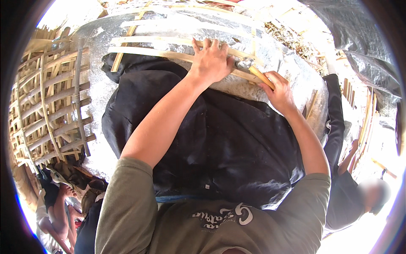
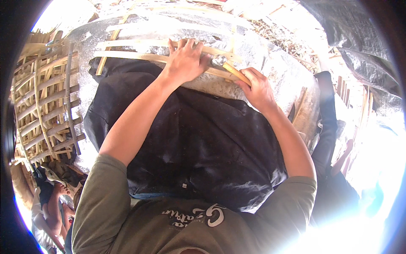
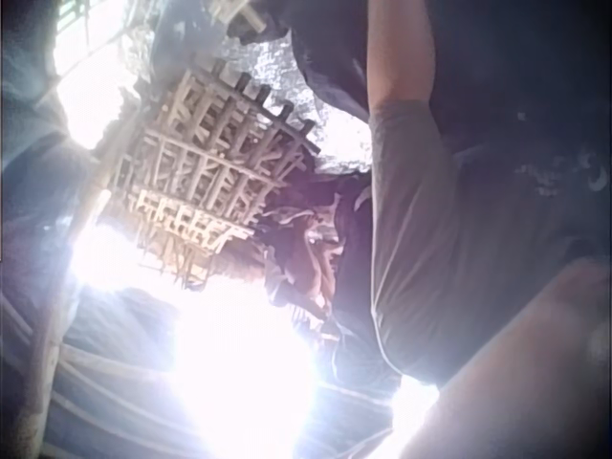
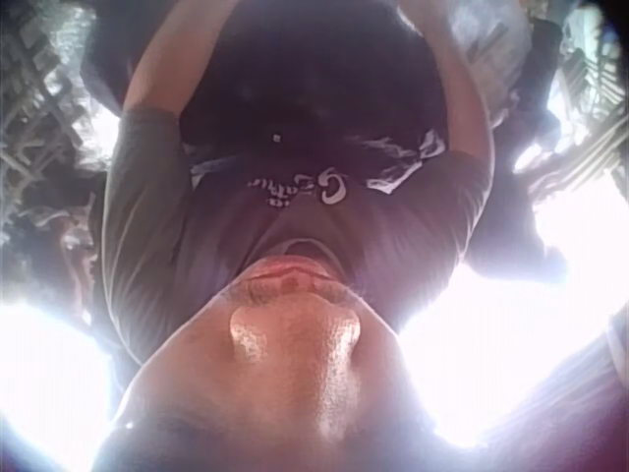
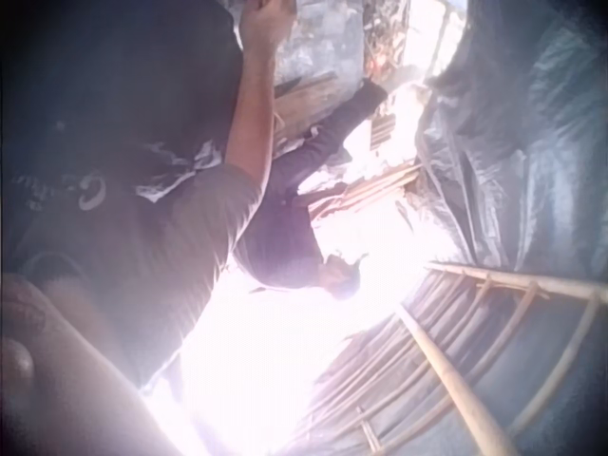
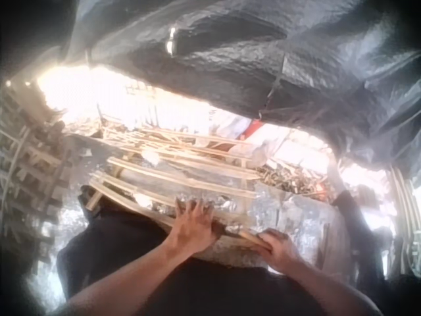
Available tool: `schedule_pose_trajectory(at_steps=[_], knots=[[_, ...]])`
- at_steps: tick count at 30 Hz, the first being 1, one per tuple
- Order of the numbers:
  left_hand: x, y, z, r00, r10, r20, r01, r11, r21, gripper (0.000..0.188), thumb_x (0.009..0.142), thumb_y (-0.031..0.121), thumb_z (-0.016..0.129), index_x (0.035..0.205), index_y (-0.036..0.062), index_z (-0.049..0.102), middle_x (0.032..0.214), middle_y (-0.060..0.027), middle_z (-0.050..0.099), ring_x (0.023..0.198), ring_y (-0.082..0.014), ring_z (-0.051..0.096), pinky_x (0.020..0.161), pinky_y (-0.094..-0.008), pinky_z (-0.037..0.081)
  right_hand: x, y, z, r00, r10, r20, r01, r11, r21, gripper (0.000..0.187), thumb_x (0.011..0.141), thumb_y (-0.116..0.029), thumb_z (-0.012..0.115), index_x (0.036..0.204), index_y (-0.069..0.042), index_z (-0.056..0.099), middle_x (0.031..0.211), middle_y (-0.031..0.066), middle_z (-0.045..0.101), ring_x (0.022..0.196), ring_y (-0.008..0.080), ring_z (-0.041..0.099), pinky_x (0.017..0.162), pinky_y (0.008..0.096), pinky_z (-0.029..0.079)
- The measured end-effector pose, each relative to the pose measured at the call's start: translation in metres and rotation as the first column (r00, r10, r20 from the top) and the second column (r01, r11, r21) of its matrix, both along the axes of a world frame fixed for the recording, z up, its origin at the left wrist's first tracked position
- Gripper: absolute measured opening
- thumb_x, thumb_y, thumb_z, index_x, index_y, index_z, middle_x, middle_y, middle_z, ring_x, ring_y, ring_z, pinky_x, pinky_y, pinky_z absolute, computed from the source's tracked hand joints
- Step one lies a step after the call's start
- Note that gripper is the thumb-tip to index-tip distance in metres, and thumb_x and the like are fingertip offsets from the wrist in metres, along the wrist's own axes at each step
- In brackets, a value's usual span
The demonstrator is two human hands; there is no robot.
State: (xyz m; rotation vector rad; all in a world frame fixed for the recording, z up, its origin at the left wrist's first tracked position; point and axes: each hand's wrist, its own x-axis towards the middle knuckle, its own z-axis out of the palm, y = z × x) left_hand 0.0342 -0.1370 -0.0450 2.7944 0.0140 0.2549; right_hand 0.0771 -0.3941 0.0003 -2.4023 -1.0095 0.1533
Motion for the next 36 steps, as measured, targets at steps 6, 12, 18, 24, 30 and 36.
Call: schedule_pose_trajectory(at_steps=[6, 12, 18, 24, 30, 36], knots=[[0.0, 0.001, 0.003, 0.999, -0.01, -0.03, 0.01, 1.0, -0.002, 0.049, 0.097, 0.037, 0.053, 0.125, -0.0022, 0.062, 0.122, -0.0241, 0.062, 0.127, -0.0429, 0.052, 0.108, -0.0795, 0.026, -0.001, 0.0, 0.003, 1.0, 0.002, -0.008, -0.002, 0.999, -0.039, 0.027, 0.091, -0.016, 0.073, 0.108, 0.001, 0.062, 0.1, 0.0186, 0.068, 0.088, 0.04, 0.067, 0.075, 0.044, 0.053], [-0.001, 0.001, 0.002, 0.997, -0.003, -0.071, 0.003, 1.0, -0.002, 0.051, 0.098, 0.037, 0.051, 0.13, -0.0015, 0.059, 0.128, -0.0238, 0.06, 0.13, -0.042, 0.051, 0.109, -0.0784, 0.026, -0.001, 0.0, 0.003, 0.999, -0.01, -0.047, 0.008, 0.999, -0.041, 0.025, 0.091, -0.015, 0.073, 0.106, 0.001, 0.061, 0.098, 0.0188, 0.067, 0.089, 0.0403, 0.066, 0.075, 0.0439, 0.052], [-0.001, -0.001, 0.008, 0.995, -0.012, -0.104, 0.018, 0.998, 0.055, 0.055, 0.1, 0.039, 0.049, 0.137, -0.0002, 0.056, 0.136, -0.0233, 0.057, 0.133, -0.0418, 0.049, 0.11, -0.0783, 0.025, -0.001, -0.001, 0.006, 0.998, -0.016, -0.069, 0.013, 0.999, -0.048, 0.025, 0.09, -0.016, 0.074, 0.105, 0.001, 0.061, 0.098, 0.019, 0.067, 0.089, 0.0407, 0.066, 0.076, 0.0437, 0.052], [-0.002, -0.001, 0.006, 0.994, 0.002, -0.106, 0.007, 0.997, 0.082, 0.055, 0.101, 0.039, 0.045, 0.139, 0.0, 0.053, 0.135, -0.0215, 0.057, 0.134, -0.0393, 0.048, 0.11, -0.0783, 0.024, 0.002, 0.0, 0.002, 0.999, -0.023, -0.038, 0.022, 0.999, -0.022, 0.027, 0.089, -0.017, 0.075, 0.105, 0.001, 0.063, 0.098, 0.0185, 0.067, 0.09, 0.0402, 0.066, 0.076, 0.0436, 0.052], [-0.003, -0.001, 0.006, 0.991, 0.011, -0.136, 0.006, 0.992, 0.129, 0.055, 0.102, 0.039, 0.044, 0.141, 0.0017, 0.052, 0.139, -0.0213, 0.055, 0.135, -0.0381, 0.048, 0.107, -0.0809, 0.025, 0.004, -0.001, 0.0, 0.999, -0.004, -0.031, 0.003, 1.0, -0.008, 0.028, 0.09, -0.019, 0.075, 0.105, 0.001, 0.063, 0.097, 0.0178, 0.067, 0.088, 0.0391, 0.066, 0.075, 0.0432, 0.052], [-0.002, -0.001, 0.017, 0.971, 0.011, -0.238, 0.021, 0.991, 0.133, 0.055, 0.102, 0.037, 0.043, 0.144, 0.0028, 0.05, 0.144, -0.0199, 0.052, 0.139, -0.0371, 0.045, 0.109, -0.0807, 0.023, 0.003, -0.001, 0.002, 1.0, -0.011, -0.027, 0.011, 1.0, -0.011, 0.027, 0.089, -0.017, 0.076, 0.105, 0.001, 0.062, 0.097, 0.0182, 0.068, 0.086, 0.0389, 0.067, 0.073, 0.0425, 0.053]])
